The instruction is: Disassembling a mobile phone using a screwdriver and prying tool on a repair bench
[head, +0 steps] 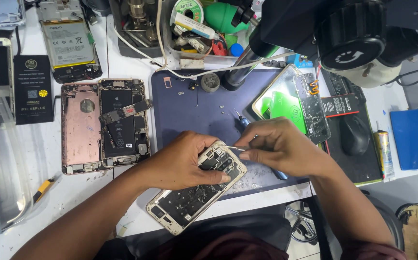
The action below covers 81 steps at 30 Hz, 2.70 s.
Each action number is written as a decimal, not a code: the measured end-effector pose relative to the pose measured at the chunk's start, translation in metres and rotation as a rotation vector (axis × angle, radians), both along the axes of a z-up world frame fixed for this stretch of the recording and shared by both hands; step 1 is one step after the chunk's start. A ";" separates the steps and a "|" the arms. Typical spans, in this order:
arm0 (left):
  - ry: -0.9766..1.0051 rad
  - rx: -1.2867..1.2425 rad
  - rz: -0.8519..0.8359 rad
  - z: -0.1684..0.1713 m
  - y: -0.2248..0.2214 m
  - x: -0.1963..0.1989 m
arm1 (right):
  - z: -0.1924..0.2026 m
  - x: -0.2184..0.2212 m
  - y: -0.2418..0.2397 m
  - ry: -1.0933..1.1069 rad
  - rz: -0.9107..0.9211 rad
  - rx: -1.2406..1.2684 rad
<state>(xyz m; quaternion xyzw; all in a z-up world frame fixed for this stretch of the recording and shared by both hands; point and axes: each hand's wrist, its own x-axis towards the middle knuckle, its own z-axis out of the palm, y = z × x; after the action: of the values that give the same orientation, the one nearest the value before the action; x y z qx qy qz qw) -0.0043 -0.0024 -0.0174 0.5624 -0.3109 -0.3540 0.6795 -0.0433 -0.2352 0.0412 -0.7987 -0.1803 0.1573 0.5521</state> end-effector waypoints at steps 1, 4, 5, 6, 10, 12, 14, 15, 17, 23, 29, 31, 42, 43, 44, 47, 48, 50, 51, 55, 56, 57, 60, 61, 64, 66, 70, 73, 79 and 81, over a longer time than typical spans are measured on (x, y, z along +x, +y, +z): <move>-0.002 0.000 0.000 -0.001 0.000 0.001 | -0.009 0.000 -0.004 -0.002 0.000 0.000; 0.000 -0.031 -0.004 -0.004 0.000 0.002 | -0.030 0.001 -0.012 0.051 0.004 0.180; -0.003 -0.039 -0.008 -0.004 0.000 0.003 | -0.032 0.001 -0.011 0.058 -0.006 0.212; -0.005 -0.047 -0.010 -0.004 0.000 0.003 | -0.035 0.002 -0.011 0.066 -0.014 0.245; -0.018 -0.042 -0.014 -0.001 0.000 0.002 | -0.041 0.002 -0.012 0.078 -0.022 0.261; -0.007 -0.045 -0.027 0.003 0.000 0.003 | -0.040 0.003 -0.013 0.058 -0.007 0.239; -0.017 -0.044 -0.015 0.004 0.000 0.005 | -0.028 0.003 -0.005 -0.035 -0.020 0.125; -0.025 -0.043 -0.001 0.004 0.000 0.005 | -0.023 0.004 0.000 -0.125 -0.031 0.012; -0.047 -0.022 0.006 -0.003 0.002 0.004 | -0.006 0.002 0.005 -0.218 -0.035 -0.110; -0.122 0.001 0.019 -0.004 0.002 0.003 | 0.016 -0.005 0.020 -0.542 0.012 -0.462; -0.164 -0.013 0.050 0.001 0.002 -0.001 | -0.001 -0.012 0.032 -0.776 -0.023 -0.431; -0.176 -0.019 0.063 0.000 0.003 -0.002 | -0.009 -0.015 0.029 -0.836 -0.045 -0.443; -0.218 0.041 0.073 0.001 0.002 0.001 | -0.018 -0.020 0.028 -1.004 -0.114 -0.510; -0.217 0.042 0.073 0.000 0.003 0.000 | -0.021 -0.020 0.028 -1.003 -0.114 -0.510; -0.211 0.044 0.076 0.000 0.003 0.000 | -0.024 -0.019 0.029 -1.051 -0.105 -0.551; -0.216 0.052 0.083 0.001 0.001 0.000 | -0.037 -0.019 0.029 -1.120 -0.106 -0.635; -0.224 0.059 0.093 0.001 0.001 0.000 | -0.042 -0.019 0.029 -1.140 -0.109 -0.676; -0.227 0.075 0.106 0.001 -0.001 -0.001 | -0.050 -0.019 0.030 -1.107 -0.114 -0.701; -0.231 0.091 0.119 0.001 -0.002 -0.001 | -0.053 -0.019 0.030 -1.074 -0.119 -0.725; -0.226 0.094 0.109 -0.003 -0.001 -0.001 | -0.045 -0.019 0.033 -0.896 -0.112 -0.653; -0.226 0.112 0.129 -0.008 0.000 -0.001 | -0.040 -0.020 0.035 -0.810 -0.120 -0.616; -0.226 0.131 0.149 -0.013 0.000 -0.001 | -0.035 -0.021 0.038 -0.724 -0.127 -0.579; -0.252 0.164 0.142 -0.010 -0.001 0.001 | -0.019 -0.020 0.046 -0.575 -0.124 -0.508; -0.251 0.164 0.144 -0.008 -0.001 0.001 | -0.007 -0.026 0.051 -0.575 -0.122 -0.508; -0.282 0.217 0.141 -0.002 0.001 -0.005 | 0.026 -0.040 0.059 -0.302 0.073 -0.267; -0.293 0.296 0.173 0.007 0.000 -0.004 | 0.043 -0.037 0.054 -0.307 0.038 -0.280; -0.133 0.301 0.091 0.011 -0.001 -0.004 | 0.040 -0.034 0.029 -0.391 -0.120 -0.377; -0.140 0.387 0.079 0.006 0.000 -0.004 | 0.019 -0.034 0.002 -0.317 -0.337 -0.460; -0.169 0.044 0.158 -0.002 -0.001 -0.006 | -0.035 -0.022 -0.041 -0.742 -0.567 -0.538; -0.185 0.060 0.170 0.006 -0.001 -0.006 | -0.044 -0.020 -0.043 -0.802 -0.532 -0.609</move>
<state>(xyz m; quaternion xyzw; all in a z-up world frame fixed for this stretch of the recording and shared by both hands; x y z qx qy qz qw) -0.0103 -0.0031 -0.0114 0.6369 -0.3125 -0.2510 0.6585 -0.0634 -0.2785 -0.0024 -0.9370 -0.1148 -0.2577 0.2058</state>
